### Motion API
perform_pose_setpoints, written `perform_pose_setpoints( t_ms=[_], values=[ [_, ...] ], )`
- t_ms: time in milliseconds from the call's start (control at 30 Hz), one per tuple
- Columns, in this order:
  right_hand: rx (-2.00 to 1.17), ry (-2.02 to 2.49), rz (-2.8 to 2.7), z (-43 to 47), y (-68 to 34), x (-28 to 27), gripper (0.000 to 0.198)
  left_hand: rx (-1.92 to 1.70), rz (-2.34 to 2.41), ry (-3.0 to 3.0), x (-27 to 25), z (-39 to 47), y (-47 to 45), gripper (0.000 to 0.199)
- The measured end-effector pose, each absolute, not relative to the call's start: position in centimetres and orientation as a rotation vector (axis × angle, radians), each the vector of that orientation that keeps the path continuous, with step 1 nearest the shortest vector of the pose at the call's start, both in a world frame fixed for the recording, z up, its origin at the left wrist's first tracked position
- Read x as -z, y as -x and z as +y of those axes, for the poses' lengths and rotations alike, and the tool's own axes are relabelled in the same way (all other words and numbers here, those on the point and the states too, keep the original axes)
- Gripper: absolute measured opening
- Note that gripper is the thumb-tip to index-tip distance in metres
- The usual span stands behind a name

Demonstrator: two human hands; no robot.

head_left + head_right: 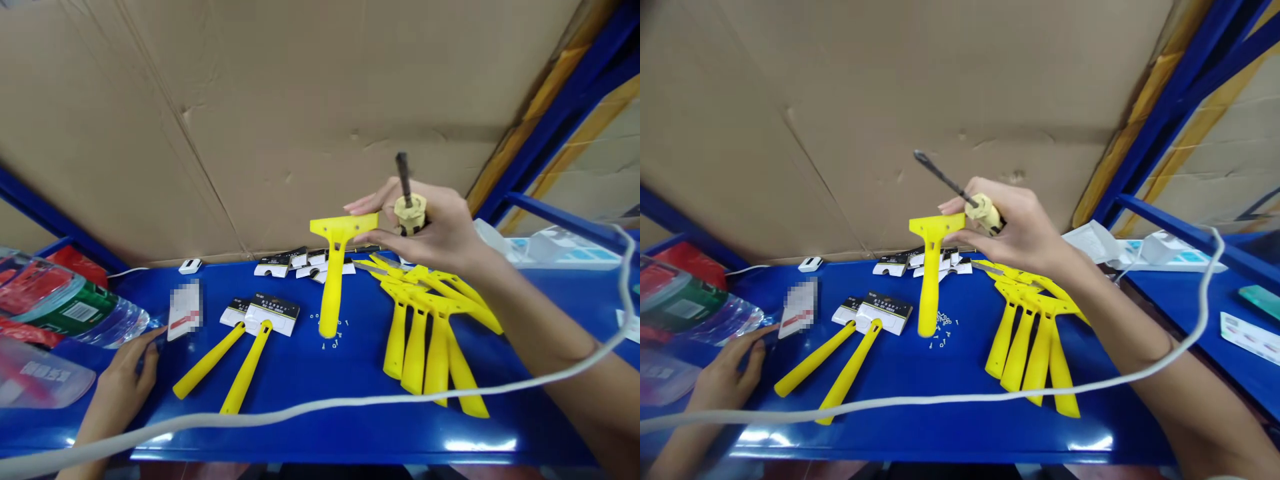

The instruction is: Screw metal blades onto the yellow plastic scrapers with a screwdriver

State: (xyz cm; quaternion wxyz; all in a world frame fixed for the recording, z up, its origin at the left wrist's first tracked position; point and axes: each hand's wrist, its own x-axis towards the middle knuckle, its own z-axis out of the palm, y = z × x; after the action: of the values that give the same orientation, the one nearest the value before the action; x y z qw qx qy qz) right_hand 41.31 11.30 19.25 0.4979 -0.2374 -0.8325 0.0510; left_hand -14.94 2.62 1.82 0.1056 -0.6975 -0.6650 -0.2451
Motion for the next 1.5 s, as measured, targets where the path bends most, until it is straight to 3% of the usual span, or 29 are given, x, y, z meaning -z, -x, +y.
perform_pose_setpoints(
  t_ms=[167, 300, 633, 833, 1033, 1233, 1400, 1500],
  values=[
    [-0.316, 0.656, -1.96, 11.3, -41.2, -18.9, 0.038, 0.786, -1.985, 1.981, -2.6, 2.5, 13.9, 0.032],
    [-0.292, 0.769, -1.961, 12.0, -40.2, -18.9, 0.051, 0.909, -2.036, 1.878, -4.0, 2.2, 10.8, 0.034],
    [-0.414, 0.881, -2.132, 14.1, -37.8, -21.3, 0.038, 1.115, -1.86, 2.085, -6.3, 2.9, 4.4, 0.034],
    [-0.67, 0.781, -2.153, 14.4, -35.7, -18.5, 0.036, 1.31, -1.879, 2.282, -7.4, 0.9, -1.1, 0.032],
    [-0.928, 0.7, -2.229, 14.4, -32.0, -14.4, 0.035, 1.732, -2.217, 2.627, -6.0, -0.8, -9.0, 0.042],
    [-1.061, 0.837, -2.431, 16.0, -33.0, -13.0, 0.04, 2.023, -2.565, 2.441, -4.4, -1.1, -12.0, 0.05],
    [-0.591, 1.14, -2.721, 21.1, -38.0, -11.4, 0.026, 2.013, -2.566, 2.289, -3.7, -1.8, -11.7, 0.049],
    [-0.534, 1.357, -2.788, 23.4, -41.1, -10.3, 0.015, 1.985, -2.525, 2.293, -3.3, -2.1, -11.4, 0.047]
  ],
)
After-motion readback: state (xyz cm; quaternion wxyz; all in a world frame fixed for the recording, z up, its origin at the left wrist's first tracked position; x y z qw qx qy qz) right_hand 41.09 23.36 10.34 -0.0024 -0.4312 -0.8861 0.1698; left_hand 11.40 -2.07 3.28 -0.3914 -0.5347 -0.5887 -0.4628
